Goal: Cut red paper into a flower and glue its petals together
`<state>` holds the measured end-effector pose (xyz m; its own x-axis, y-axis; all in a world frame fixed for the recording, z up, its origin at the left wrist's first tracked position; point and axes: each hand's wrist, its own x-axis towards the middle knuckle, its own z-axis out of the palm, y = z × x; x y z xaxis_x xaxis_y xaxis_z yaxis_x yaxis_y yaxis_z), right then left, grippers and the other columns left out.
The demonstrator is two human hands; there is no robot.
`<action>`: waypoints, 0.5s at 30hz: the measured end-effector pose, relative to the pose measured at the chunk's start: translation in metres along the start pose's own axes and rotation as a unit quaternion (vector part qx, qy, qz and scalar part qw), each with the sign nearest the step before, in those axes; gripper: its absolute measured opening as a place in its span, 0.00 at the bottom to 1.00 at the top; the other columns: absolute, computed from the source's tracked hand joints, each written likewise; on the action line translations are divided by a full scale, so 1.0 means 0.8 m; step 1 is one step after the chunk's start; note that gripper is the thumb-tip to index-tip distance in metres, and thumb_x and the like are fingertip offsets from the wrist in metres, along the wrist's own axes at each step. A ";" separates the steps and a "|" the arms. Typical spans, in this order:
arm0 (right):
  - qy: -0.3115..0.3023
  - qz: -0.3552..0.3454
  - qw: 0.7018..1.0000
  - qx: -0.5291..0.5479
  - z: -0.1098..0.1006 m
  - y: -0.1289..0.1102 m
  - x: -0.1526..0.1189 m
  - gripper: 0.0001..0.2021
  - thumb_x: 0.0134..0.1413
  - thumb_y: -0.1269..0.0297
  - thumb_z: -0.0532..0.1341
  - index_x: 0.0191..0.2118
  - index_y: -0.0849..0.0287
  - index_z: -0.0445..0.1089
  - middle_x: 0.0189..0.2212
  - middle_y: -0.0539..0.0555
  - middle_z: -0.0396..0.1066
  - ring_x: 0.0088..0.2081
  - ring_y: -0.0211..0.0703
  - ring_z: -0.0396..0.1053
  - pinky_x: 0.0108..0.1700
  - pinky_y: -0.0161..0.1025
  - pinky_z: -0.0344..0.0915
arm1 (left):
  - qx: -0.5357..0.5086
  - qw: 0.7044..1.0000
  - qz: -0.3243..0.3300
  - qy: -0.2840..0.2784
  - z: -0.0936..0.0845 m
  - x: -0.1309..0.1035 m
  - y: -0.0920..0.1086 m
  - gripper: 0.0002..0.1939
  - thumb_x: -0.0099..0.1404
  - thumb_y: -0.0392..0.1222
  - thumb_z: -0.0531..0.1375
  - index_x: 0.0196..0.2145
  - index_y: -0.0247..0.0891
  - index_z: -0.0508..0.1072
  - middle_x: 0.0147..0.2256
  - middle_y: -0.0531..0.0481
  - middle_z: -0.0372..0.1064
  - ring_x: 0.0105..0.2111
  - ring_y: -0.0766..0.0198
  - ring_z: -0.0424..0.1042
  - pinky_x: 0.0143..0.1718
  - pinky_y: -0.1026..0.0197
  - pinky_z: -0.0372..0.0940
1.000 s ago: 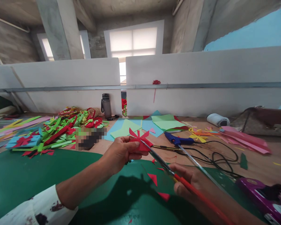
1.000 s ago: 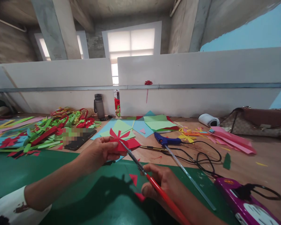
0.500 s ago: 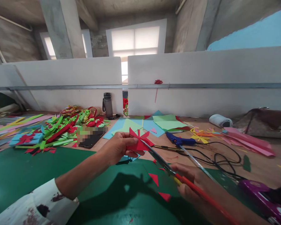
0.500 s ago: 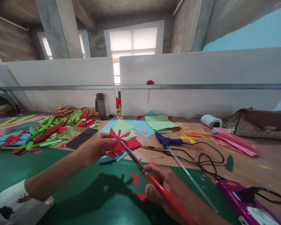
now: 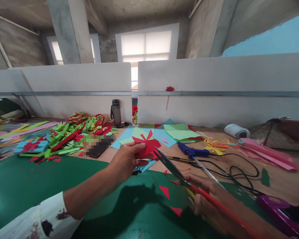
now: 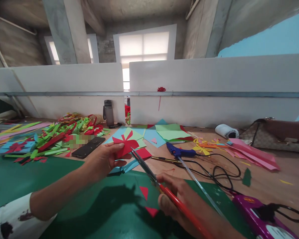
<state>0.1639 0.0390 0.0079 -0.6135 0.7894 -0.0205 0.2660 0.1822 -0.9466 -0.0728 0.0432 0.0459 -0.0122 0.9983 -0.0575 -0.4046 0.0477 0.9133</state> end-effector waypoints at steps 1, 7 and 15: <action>-0.004 0.013 1.000 0.008 0.001 0.000 0.000 0.34 0.37 0.31 0.55 0.41 0.57 0.67 0.15 0.44 0.54 0.18 0.35 0.51 0.20 0.32 0.50 | -0.001 1.000 -0.007 0.005 0.001 -0.001 -0.001 0.06 0.57 0.34 0.60 0.34 0.31 0.70 0.31 0.44 0.73 0.28 0.60 0.75 0.22 0.65 0.67; 0.032 0.011 0.999 -0.017 0.008 -0.021 -0.010 0.38 0.40 0.31 0.52 0.48 0.59 0.63 0.15 0.42 0.51 0.18 0.32 0.48 0.20 0.31 0.44 | 0.005 1.000 -0.014 0.018 0.007 -0.005 -0.003 0.05 0.55 0.31 0.61 0.32 0.32 0.68 0.26 0.48 0.71 0.20 0.68 0.70 0.19 0.67 0.65; 0.034 -0.020 0.999 0.021 0.014 -0.019 -0.008 0.36 0.39 0.31 0.54 0.45 0.59 0.65 0.15 0.42 0.51 0.17 0.31 0.45 0.19 0.32 0.41 | -0.012 0.999 -0.019 0.026 0.007 -0.004 -0.007 0.04 0.56 0.33 0.60 0.30 0.34 0.67 0.25 0.49 0.70 0.21 0.67 0.69 0.21 0.65 0.66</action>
<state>0.1554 0.0242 0.0189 -0.5710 0.8201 0.0379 0.2103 0.1907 -0.9589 -0.0656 0.0402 0.0430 -0.0430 0.9927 -0.1130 -0.4283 0.0839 0.8997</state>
